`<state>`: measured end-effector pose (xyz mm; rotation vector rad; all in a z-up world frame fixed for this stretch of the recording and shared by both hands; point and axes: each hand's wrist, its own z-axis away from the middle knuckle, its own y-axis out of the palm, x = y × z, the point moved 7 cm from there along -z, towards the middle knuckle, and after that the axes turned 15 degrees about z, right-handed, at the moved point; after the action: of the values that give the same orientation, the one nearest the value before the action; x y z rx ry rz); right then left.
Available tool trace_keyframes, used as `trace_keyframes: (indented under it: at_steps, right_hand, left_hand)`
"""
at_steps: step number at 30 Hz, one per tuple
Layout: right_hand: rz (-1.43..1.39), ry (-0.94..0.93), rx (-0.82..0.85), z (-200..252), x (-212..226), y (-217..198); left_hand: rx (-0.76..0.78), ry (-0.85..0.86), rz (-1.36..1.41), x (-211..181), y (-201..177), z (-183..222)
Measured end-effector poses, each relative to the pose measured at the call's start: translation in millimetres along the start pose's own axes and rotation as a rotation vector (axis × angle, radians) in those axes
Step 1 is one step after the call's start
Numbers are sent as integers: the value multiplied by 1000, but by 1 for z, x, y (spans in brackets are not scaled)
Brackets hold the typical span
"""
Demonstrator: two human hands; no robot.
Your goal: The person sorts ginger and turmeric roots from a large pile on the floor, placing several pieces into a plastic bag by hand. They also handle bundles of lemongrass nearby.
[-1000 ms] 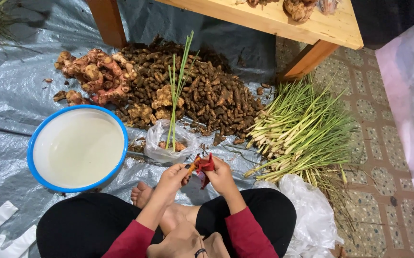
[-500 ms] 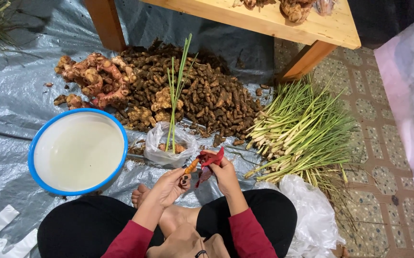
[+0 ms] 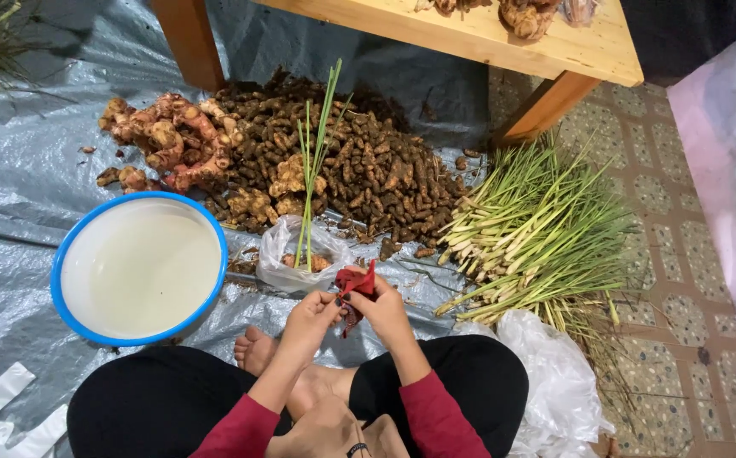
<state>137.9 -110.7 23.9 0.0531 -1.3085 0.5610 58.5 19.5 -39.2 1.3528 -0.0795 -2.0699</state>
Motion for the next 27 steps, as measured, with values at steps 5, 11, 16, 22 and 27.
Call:
trace_keyframes:
  at_steps: [5,11,16,22,27]
  right_hand:
    - [-63,-28,-5,0,2,2]
    - [-74,-142,71,-5,-5,1]
    - [-76,-171,109,-17,-20,-5]
    - [-117,-196,56,-18,-11,-9]
    - [-436,38,-155,-26,-60,-4]
  left_hand:
    - [-2,76,3,-7,1,6]
    - [25,25,71,11,-9,-4]
    - [79,-47,172,18,-12,-9]
    - [130,-101,240,-1,7,8]
    - [129,-119,257,11,3,-7]
